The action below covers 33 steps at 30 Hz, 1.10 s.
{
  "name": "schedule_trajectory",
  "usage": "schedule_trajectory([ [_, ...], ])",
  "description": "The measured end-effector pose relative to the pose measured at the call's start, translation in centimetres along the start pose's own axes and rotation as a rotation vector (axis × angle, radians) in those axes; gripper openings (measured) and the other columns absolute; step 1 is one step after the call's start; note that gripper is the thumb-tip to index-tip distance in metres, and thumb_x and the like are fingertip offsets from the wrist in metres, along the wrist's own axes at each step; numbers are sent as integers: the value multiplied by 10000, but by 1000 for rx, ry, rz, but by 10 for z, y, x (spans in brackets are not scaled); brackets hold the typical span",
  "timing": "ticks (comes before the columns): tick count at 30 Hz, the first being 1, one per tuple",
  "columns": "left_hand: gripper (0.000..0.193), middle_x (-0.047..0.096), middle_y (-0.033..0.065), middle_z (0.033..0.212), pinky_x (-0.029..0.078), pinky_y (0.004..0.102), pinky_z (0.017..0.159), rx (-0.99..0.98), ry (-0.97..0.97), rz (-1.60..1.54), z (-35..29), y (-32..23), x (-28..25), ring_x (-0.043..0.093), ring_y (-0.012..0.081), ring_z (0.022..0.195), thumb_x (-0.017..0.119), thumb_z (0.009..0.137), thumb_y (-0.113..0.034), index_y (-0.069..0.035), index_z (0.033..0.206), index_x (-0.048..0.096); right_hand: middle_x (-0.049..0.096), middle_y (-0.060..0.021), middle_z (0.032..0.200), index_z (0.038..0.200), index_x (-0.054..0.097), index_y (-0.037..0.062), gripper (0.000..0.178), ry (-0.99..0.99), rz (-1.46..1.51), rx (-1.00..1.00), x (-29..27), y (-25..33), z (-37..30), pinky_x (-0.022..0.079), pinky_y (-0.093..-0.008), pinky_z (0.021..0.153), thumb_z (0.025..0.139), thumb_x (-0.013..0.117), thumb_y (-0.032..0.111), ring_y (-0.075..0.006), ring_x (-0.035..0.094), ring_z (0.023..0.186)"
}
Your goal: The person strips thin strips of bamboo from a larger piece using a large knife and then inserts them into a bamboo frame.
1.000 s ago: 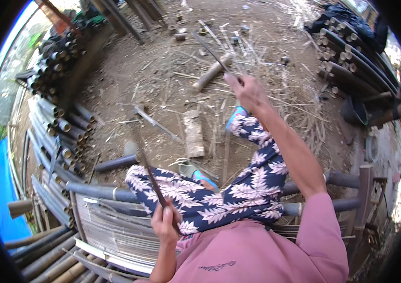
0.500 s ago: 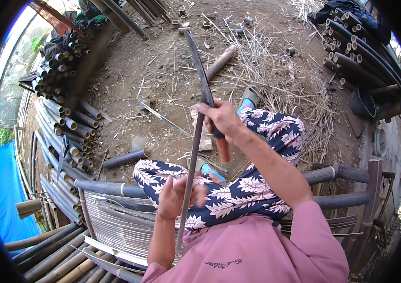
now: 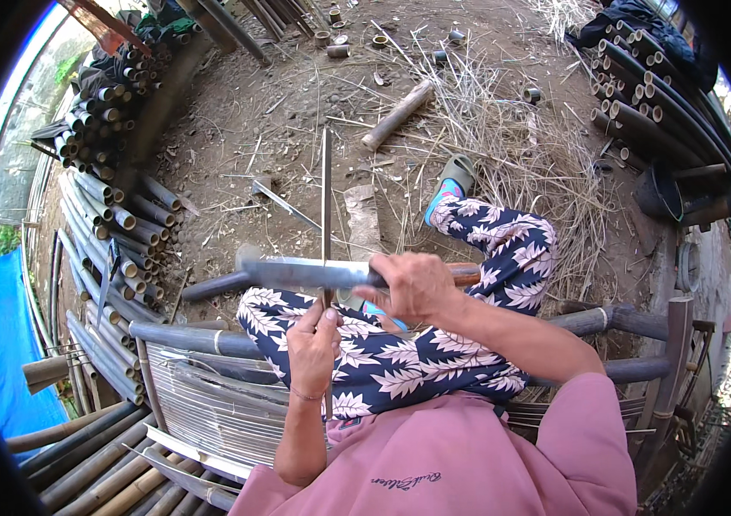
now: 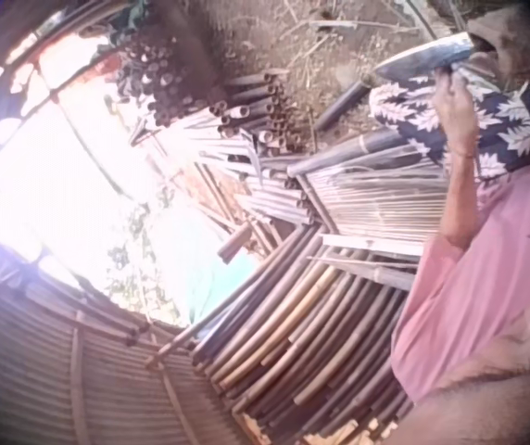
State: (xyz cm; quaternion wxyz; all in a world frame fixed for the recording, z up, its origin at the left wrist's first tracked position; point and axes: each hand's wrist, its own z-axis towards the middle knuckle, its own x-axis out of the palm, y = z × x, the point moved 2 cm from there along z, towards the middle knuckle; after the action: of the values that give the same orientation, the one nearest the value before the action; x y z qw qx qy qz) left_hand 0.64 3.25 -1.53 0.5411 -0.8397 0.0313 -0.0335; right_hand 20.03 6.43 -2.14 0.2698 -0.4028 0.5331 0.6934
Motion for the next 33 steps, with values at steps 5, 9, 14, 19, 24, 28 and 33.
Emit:
schedule_trajectory([
  [5,271,512,-38,711,315,172,443,9,29,84,-34,9,4,393,1,529,509,986,-94,25,1210,603,631,-165,677,884,591,67,499,-40,-42,237,-32,-39,41,501,-475,573,931,510,557,-373,642,621],
  [9,337,549,-4,753,334,175,429,43,106,77,-71,21,-6,417,15,525,495,998,-138,27,1285,557,612,-166,638,868,604,55,514,-182,-61,412,-70,-91,69,487,-466,548,937,507,555,-371,628,582],
  [14,350,567,28,711,335,195,364,-124,92,-287,-32,-3,-8,435,49,446,424,1038,-222,-2,1283,543,614,-174,680,879,601,53,494,-47,132,266,-69,-34,49,492,-439,582,920,552,543,-328,646,650],
  [19,333,552,29,689,314,192,346,-110,95,-404,-4,-24,8,421,48,424,435,1036,-196,7,1283,527,623,-134,722,915,619,47,493,-108,106,-93,-15,14,-8,519,-421,589,862,626,537,-320,644,639],
  [24,384,477,3,637,292,190,353,-121,88,-326,-20,-31,16,372,40,416,457,1031,-198,9,1351,495,605,-149,692,868,594,59,456,-81,109,155,-21,-8,18,494,-428,542,892,599,514,-333,634,615],
  [28,429,435,-12,580,262,199,353,-90,192,-227,-60,-12,16,332,40,401,453,1022,-183,48,1383,445,610,-140,599,824,590,56,589,-180,31,306,-56,-77,55,491,-430,483,933,466,621,-311,637,554],
  [33,438,391,-18,539,286,218,363,-93,233,-388,-65,8,-5,353,66,403,397,1030,-216,58,1369,438,636,-154,651,887,638,32,582,-229,177,441,-85,-92,71,486,-416,516,943,476,587,-280,629,556],
])
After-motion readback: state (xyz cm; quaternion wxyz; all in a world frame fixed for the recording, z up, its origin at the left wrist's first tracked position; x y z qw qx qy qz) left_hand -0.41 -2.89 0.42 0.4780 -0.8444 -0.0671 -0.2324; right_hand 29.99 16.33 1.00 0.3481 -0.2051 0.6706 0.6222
